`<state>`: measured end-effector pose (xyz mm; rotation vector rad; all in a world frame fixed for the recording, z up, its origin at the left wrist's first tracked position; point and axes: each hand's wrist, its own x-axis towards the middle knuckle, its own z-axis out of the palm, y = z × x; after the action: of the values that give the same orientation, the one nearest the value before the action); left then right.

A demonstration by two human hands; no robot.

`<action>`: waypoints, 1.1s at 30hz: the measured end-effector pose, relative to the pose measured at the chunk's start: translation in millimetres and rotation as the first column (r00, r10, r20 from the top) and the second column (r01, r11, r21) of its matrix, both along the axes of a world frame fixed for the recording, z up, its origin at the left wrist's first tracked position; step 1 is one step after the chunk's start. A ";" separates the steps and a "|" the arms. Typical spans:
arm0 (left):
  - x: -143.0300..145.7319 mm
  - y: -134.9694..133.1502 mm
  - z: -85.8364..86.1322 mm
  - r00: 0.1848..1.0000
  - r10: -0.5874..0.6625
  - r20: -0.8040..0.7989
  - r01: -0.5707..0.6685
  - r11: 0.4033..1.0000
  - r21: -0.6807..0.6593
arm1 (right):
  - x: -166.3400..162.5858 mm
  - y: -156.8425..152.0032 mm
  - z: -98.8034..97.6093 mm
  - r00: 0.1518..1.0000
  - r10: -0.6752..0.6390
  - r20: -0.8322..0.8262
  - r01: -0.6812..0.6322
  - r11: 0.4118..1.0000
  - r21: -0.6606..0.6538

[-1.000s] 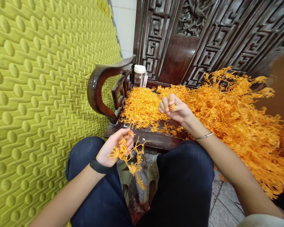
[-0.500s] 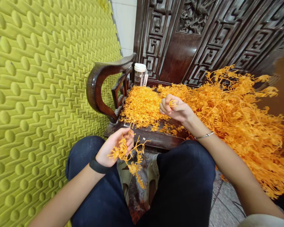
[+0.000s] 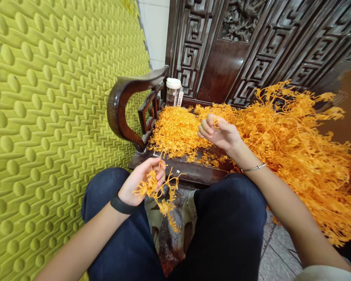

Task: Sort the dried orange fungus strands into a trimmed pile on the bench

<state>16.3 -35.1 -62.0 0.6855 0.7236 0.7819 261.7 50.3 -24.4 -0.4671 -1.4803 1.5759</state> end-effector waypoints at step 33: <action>0.8 0.1 0.9 1.000 0.007 0.011 -0.006 1.000 -0.008 | 12.3 4.7 -18.9 0.686 0.710 0.156 -0.719 0.695 -0.003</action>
<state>17.1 -35.0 -61.1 0.6714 0.7186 0.7880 274.0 54.9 -43.4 0.0766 -1.9618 2.1204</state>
